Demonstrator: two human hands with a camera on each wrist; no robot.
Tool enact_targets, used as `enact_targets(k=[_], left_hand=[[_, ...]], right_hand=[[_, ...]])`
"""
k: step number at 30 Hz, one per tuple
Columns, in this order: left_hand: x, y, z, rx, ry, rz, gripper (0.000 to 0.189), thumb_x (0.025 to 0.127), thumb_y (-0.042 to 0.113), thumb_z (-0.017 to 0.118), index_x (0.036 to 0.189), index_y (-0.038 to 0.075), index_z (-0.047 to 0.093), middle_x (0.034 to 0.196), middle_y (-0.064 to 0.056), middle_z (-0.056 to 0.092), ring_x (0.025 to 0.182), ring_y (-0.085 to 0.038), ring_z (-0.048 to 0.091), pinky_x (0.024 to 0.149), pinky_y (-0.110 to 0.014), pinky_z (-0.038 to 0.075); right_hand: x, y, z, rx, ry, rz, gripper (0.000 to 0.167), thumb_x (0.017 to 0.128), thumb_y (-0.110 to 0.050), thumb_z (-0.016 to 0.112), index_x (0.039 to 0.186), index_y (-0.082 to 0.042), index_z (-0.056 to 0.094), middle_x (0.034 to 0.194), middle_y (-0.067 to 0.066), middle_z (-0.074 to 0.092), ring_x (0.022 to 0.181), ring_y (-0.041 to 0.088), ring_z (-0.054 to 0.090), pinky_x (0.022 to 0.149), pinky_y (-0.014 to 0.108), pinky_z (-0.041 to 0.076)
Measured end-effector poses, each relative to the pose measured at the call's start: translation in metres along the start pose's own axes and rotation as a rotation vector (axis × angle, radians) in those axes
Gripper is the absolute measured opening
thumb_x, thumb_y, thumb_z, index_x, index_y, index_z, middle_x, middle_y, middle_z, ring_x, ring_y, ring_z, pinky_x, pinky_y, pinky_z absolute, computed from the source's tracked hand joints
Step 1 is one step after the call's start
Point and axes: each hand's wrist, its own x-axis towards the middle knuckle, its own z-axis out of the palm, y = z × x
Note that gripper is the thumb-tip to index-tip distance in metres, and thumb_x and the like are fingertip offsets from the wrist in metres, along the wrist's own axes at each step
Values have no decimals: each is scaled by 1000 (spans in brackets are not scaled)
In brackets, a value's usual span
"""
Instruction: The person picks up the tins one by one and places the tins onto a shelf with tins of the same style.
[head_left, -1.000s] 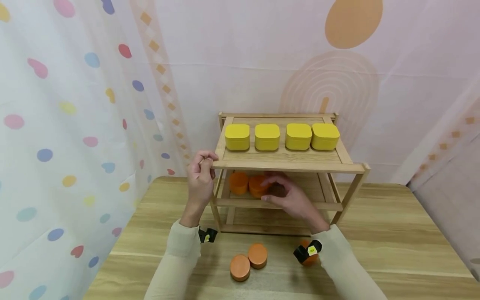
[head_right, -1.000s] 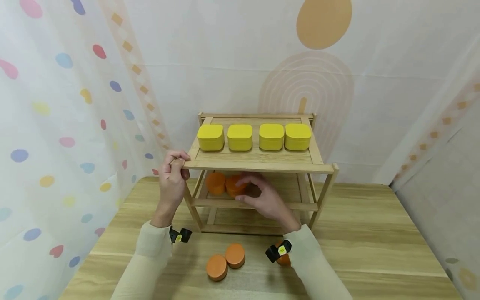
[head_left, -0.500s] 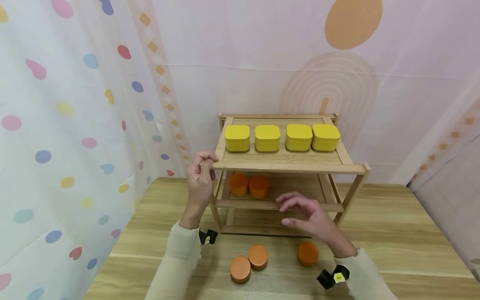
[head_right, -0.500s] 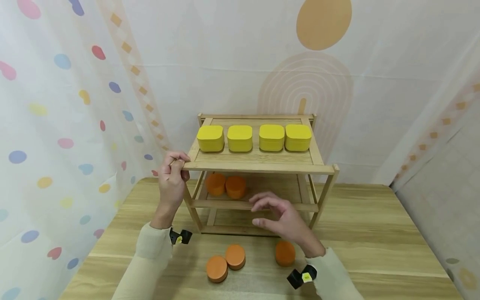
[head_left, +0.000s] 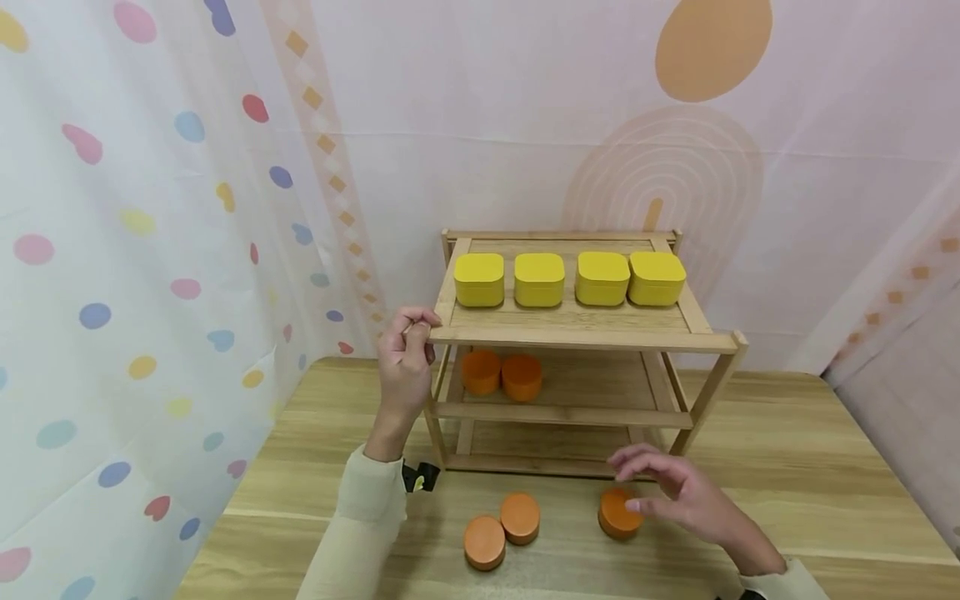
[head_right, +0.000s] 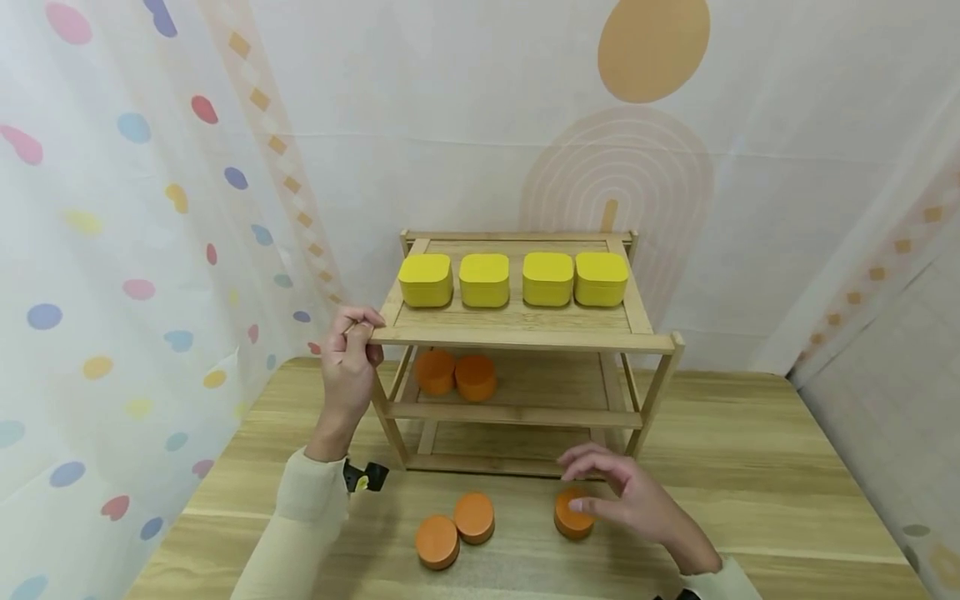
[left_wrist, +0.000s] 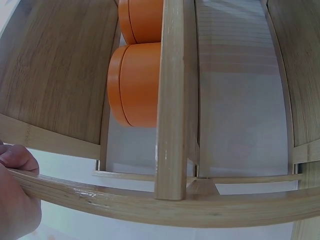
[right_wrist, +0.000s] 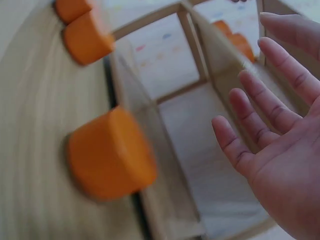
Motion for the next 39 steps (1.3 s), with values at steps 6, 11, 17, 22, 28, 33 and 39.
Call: enact_targets(k=[6, 11, 17, 22, 28, 33, 39], left_hand=[[0, 0, 0, 1, 8, -9, 22, 98, 4, 40, 90, -7, 56, 52, -2, 39, 47, -10, 36, 45, -21, 32], [0, 0, 1, 2, 3, -7, 21, 98, 4, 40, 90, -7, 56, 53, 3, 40, 47, -9, 37, 45, -21, 33], [0, 0, 1, -3, 0, -5, 22, 98, 4, 40, 90, -8, 56, 55, 4, 41, 48, -10, 37, 46, -21, 33], [0, 0, 1, -8, 3, -11, 22, 98, 4, 40, 90, -8, 56, 55, 4, 40, 48, -10, 37, 46, -21, 33], [0, 0, 2, -6, 3, -11, 22, 98, 4, 39, 90, -8, 56, 54, 3, 40, 48, -10, 37, 45, -21, 32], [0, 1, 2, -21, 4, -7, 21, 98, 3, 40, 90, -8, 56, 54, 4, 41, 47, -8, 37, 45, -20, 32], [0, 0, 1, -30, 2, -10, 21, 98, 4, 40, 90, -7, 56, 52, -1, 39, 47, -9, 37, 44, -20, 31]], right_hand=[[-20, 12, 2, -23, 26, 22, 30, 84, 15, 63, 111, 3, 61, 134, 4, 56, 127, 10, 51, 108, 17, 34], [-34, 23, 6, -18, 37, 38, 33, 85, 15, 62, 114, 0, 61, 137, 10, 52, 130, 9, 49, 107, 15, 33], [-44, 35, 10, 44, 47, 104, 34, 86, 13, 62, 117, 1, 59, 142, 10, 47, 133, 8, 45, 106, 19, 38], [-47, 46, 13, 131, 27, 156, 33, 89, 11, 60, 121, 3, 58, 145, 18, 44, 133, 7, 46, 105, 19, 40], [-50, 56, 16, 221, -4, 123, 34, 91, 13, 56, 124, 4, 58, 151, 12, 40, 137, 6, 41, 104, 20, 41], [-51, 61, 17, 274, -19, 130, 30, 92, 13, 54, 121, 5, 59, 153, 12, 38, 136, 8, 42, 103, 22, 43], [-53, 65, 16, 210, -15, 170, 26, 94, 8, 56, 119, 3, 62, 150, 29, 34, 134, 3, 42, 102, 21, 44]])
